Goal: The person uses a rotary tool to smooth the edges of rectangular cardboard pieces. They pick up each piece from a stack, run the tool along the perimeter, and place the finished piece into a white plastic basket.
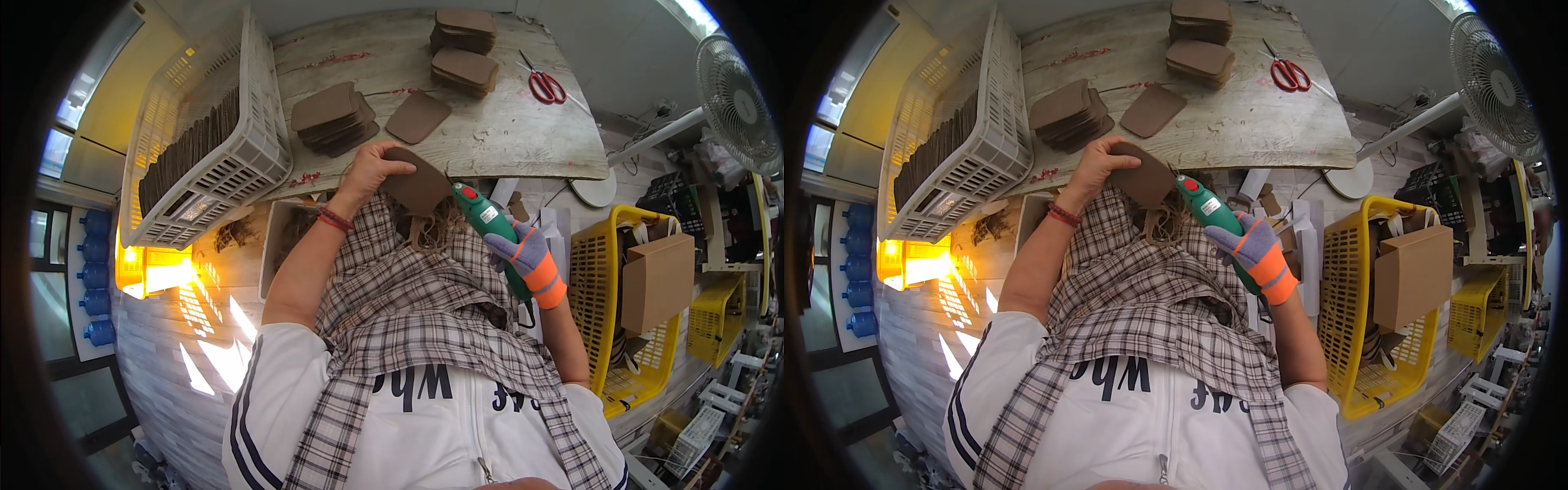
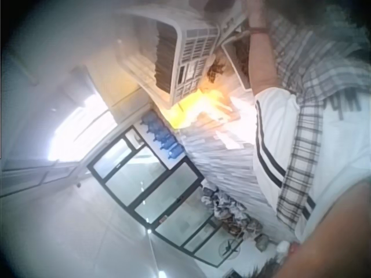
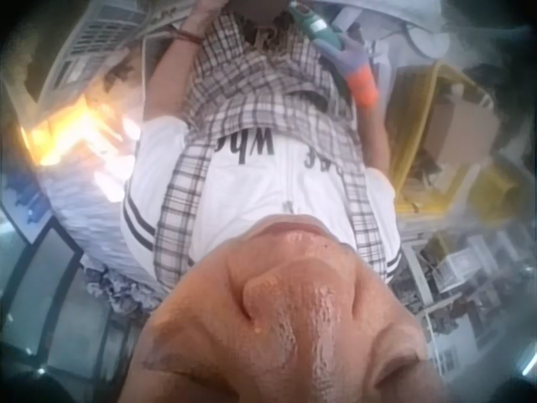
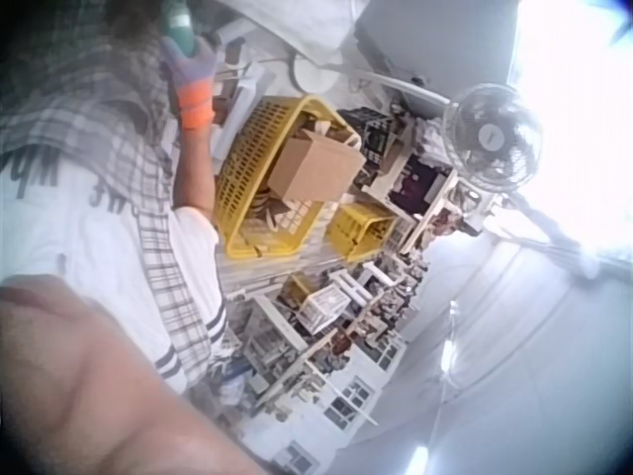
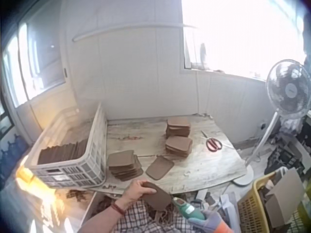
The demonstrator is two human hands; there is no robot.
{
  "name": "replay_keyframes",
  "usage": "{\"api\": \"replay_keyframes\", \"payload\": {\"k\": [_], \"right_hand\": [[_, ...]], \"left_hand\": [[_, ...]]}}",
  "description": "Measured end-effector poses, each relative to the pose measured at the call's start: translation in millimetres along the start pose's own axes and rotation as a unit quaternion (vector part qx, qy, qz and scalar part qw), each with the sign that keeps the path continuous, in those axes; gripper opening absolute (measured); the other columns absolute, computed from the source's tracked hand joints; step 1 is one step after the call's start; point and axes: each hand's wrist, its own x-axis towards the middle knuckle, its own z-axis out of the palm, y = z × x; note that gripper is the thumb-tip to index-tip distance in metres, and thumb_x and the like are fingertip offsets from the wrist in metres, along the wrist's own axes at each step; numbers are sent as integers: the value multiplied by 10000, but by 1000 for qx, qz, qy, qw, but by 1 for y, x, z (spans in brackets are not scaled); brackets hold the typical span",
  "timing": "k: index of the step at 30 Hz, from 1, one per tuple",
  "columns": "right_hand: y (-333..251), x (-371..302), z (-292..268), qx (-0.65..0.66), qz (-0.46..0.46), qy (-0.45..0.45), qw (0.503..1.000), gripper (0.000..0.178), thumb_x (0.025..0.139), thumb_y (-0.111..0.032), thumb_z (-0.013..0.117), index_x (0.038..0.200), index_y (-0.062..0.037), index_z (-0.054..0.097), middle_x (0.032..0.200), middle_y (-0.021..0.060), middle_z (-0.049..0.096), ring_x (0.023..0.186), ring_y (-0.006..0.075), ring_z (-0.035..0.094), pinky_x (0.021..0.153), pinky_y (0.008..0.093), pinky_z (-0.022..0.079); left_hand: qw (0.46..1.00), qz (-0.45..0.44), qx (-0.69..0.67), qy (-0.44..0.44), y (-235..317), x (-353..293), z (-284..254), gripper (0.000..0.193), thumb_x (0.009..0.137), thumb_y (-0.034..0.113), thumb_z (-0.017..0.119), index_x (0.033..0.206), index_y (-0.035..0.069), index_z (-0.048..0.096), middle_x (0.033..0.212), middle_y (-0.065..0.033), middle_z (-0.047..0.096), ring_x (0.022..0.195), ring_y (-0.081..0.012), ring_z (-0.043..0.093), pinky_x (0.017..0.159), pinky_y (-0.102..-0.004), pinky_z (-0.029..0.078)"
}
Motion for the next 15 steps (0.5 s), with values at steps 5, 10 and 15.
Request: {"api": "replay_keyframes", "payload": {"k": [5, 10, 15], "right_hand": [[-4, -2, 1, -52, 1, 3, 999, 364, 770, -273, 745, 952, 1, 588, 647, 7, 573, 518, 63, 523, 466, 204, 420], [-4, 0, 3, -55, -6, -13, 998, 374, 773, -280, 743, 966, 1, 590, 660, 2, 573, 523, 57, 514, 471, 200, 417], [-9, -1, 8, -50, -6, -17, 999, 372, 772, -271, 745, 977, -1, 590, 661, -1, 569, 525, 51, 502, 475, 196, 405]], "left_hand": [[998, -11, 53, -14, 3, -1, 6, 166, 708, 14, 720, 861, 11, 657, 790, -25, 664, 698, -87, 613, 647, -220, 495], [993, -26, 98, -63, 5, -1, 11, 164, 700, 19, 723, 848, 9, 655, 787, -22, 664, 707, -84, 606, 655, -223, 489], [985, -46, 120, -111, 8, -1, 17, 176, 685, 19, 727, 848, 19, 659, 784, -13, 664, 707, -79, 598, 661, -233, 483]]}}
